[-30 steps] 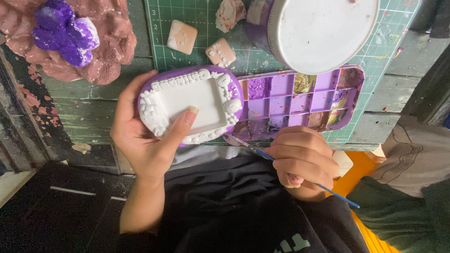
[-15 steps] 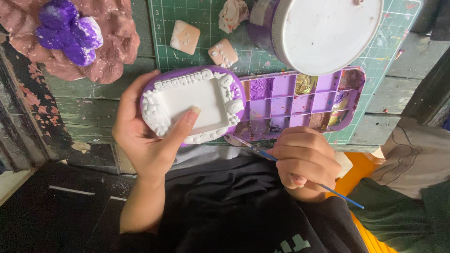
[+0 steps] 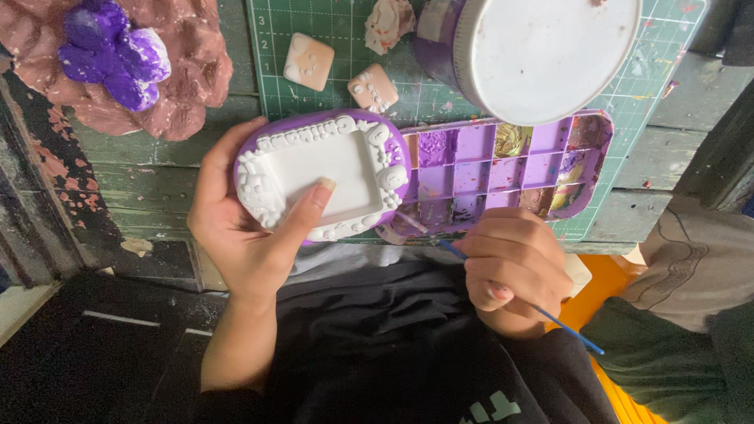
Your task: The person holds a small purple decorative box in one hand and paints its rim and edges white with a paintbrush, periodically dipping the brush into a purple paint palette on the table. The person rotates the box to reach different sides while painting.
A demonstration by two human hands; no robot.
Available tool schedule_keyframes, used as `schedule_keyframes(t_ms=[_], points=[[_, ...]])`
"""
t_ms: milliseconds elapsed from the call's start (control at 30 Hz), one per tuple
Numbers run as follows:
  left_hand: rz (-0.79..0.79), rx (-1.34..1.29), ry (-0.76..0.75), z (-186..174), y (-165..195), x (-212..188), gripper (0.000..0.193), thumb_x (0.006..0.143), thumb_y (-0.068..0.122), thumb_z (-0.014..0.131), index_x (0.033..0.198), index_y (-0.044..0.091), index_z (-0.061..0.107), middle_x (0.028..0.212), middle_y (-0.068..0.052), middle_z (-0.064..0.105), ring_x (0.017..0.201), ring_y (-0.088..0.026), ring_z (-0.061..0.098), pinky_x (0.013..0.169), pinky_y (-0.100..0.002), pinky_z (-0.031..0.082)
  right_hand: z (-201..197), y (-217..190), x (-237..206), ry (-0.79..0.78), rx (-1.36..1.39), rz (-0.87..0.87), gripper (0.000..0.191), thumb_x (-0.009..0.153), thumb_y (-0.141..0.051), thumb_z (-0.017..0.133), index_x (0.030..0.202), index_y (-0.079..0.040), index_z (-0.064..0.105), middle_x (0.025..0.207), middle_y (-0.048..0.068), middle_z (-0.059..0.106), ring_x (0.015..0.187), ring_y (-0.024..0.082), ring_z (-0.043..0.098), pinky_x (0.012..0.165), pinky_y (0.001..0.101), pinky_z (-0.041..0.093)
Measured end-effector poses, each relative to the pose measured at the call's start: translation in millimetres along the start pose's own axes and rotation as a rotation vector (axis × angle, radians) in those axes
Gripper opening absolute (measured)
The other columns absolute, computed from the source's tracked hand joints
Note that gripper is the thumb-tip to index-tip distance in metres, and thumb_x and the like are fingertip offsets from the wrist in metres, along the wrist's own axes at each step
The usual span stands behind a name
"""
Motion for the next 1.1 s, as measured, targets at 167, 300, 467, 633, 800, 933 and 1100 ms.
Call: schedule_keyframes(t_ms=[167,300,467,633,800,933,1100], points=[[0.005,-0.015,0.002,-0.3,0.2,0.4,0.058,0.097,-0.005,0.084,0.144,-0.008,0.05,0.125,-0.016,0.07,0.113,-0.016,0.071,0.102,-0.029,0.06,-8.6,-7.1,0.8,0.116,-0.067,-0.079,0.046,0.107,-0.016,0.048,0.066,-0.001,0.062,0.072,0.009,0.065,0.069,0.023,0.063,0.06,0.0377,0.059],[0.026,0.014,-0.004,0.2,2.1,1.0,0.058,0.096,-0.005,0.084,0.143,-0.008,0.05,0.123,-0.016,0.07,0.112,-0.017,0.072,0.1,-0.029,0.06,8.8,-12.0,3.7,-0.151,0.026,-0.113,0.044,0.107,-0.016,0.051,0.067,-0.001,0.064,0.074,0.01,0.068,0.071,0.026,0.068,0.063,0.0394,0.06],[0.012,-0.009,0.0,-0.2,0.8,0.3,0.058,0.097,-0.005,0.084,0.144,-0.008,0.05,0.124,-0.016,0.07,0.112,-0.017,0.071,0.101,-0.029,0.06,12.6,-14.9,3.1,-0.197,0.075,-0.124,0.045,0.109,-0.022,0.051,0.073,0.001,0.066,0.076,0.012,0.069,0.073,0.026,0.069,0.066,0.04,0.061],[0.005,0.004,0.002,-0.8,0.7,0.0,0.058,0.097,-0.005,0.084,0.144,-0.008,0.05,0.124,-0.016,0.07,0.112,-0.017,0.071,0.101,-0.029,0.06,-1.1,-5.5,2.4,0.009,-0.071,-0.038,0.041,0.108,-0.017,0.048,0.074,-0.001,0.063,0.075,0.011,0.067,0.072,0.026,0.066,0.064,0.0403,0.061],[-0.009,-0.02,0.003,-1.3,-1.1,0.0,0.058,0.097,-0.004,0.084,0.144,-0.008,0.049,0.125,-0.016,0.07,0.113,-0.017,0.072,0.102,-0.029,0.06,10.9,-24.6,-1.6,-0.235,0.089,-0.25,0.043,0.111,-0.019,0.051,0.077,0.001,0.067,0.077,0.012,0.07,0.074,0.025,0.068,0.064,0.0391,0.061],[-0.004,-0.012,0.002,-1.2,-0.9,-0.5,0.059,0.097,-0.005,0.084,0.144,-0.009,0.049,0.125,-0.017,0.069,0.113,-0.017,0.071,0.102,-0.029,0.06,1.7,-9.0,-0.4,-0.059,-0.011,-0.077,0.043,0.11,-0.022,0.049,0.077,0.0,0.065,0.08,0.011,0.069,0.075,0.026,0.067,0.067,0.0402,0.062],[-0.007,-0.028,-0.002,-1.2,-1.0,-0.8,0.059,0.097,-0.005,0.083,0.144,-0.009,0.049,0.125,-0.017,0.07,0.114,-0.018,0.072,0.103,-0.03,0.06,7.1,-18.2,-0.9,-0.175,-0.001,-0.165,0.041,0.109,-0.019,0.05,0.077,0.0,0.066,0.08,0.012,0.07,0.075,0.027,0.067,0.066,0.0417,0.062]])
Point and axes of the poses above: each hand's wrist, its own x-axis towards the middle knuckle, its own z-axis out of the palm, y = z × x, the point moved 10 cm from there along x, towards the middle knuckle
